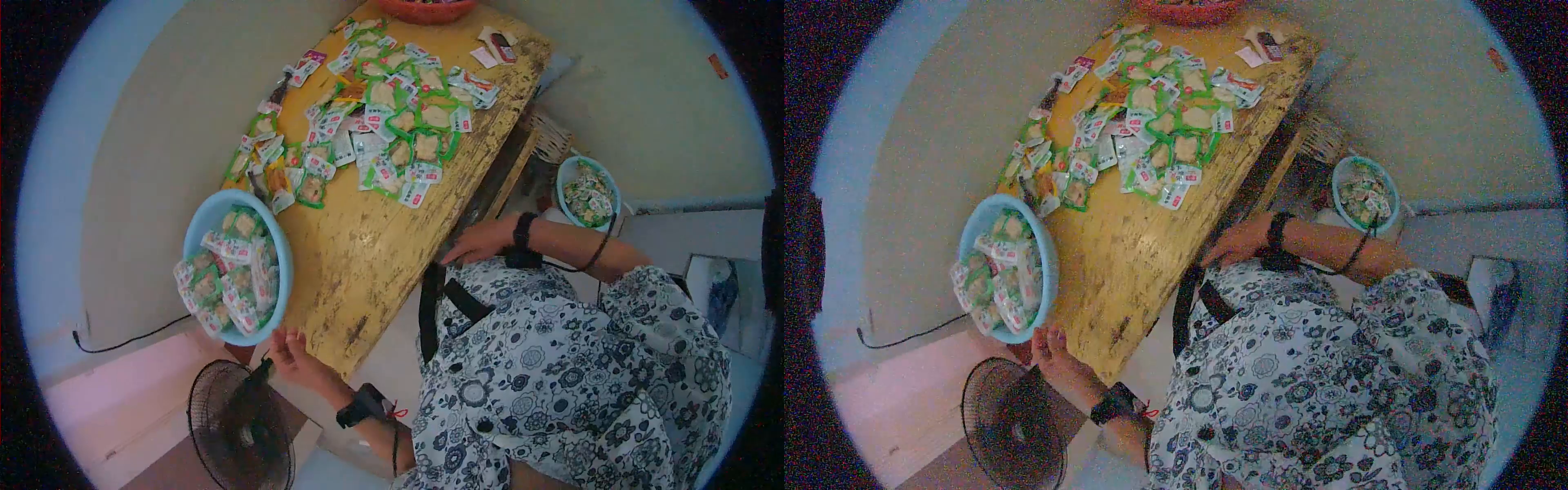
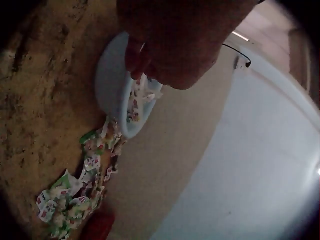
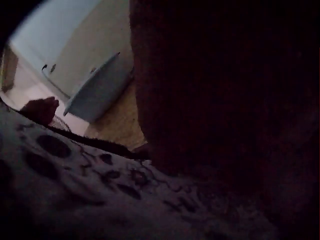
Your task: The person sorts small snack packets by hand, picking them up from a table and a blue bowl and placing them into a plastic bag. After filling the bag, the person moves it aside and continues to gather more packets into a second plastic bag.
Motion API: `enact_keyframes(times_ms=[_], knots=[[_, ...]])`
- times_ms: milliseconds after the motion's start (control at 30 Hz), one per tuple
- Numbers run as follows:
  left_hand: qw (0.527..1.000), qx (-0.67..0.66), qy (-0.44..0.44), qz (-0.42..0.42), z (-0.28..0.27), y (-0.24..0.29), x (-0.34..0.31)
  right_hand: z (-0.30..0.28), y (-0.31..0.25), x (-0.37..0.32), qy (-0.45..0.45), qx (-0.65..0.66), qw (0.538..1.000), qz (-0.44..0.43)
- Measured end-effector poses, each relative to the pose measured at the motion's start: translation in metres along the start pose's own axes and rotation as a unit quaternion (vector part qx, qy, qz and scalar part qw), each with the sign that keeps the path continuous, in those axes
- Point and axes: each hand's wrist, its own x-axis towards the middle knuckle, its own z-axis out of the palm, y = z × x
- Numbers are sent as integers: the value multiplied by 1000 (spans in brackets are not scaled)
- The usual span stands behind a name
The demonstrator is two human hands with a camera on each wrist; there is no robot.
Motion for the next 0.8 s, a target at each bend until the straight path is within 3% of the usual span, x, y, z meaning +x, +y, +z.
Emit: enact_keyframes(times_ms=[67, 167, 267, 300, 367, 467, 600, 667, 800], knots=[[999, 18, -39, -25, 2, 10, -13, 12, 14, 18, -41, -65, 997, -5], [999, -32, -7, -38, 9, 11, -22, 6, -12, 41, -130, -83, 975, 157], [997, -33, -43, -53, 14, 15, -29, -1, -20, 57, -137, -15, 972, 189], [997, -34, -47, -46, 17, 14, -30, 4, -13, 60, -122, -60, 976, 169], [997, -38, -56, -31, 22, 10, -29, 21, 7, 64, -87, -150, 976, 131], [995, -13, -79, -57, 32, 21, -30, -1, -7, 41, 40, -117, 989, 85], [976, -42, -182, -110, 52, 23, -33, -31, -39, 3, 237, 30, 970, 53], [958, -39, -248, -140, 72, 36, -36, -36, -40, -4, 273, 191, 940, 74], [917, -76, -365, -140, 115, 33, -48, -63, -80, -4, 393, 274, 878, -5]])
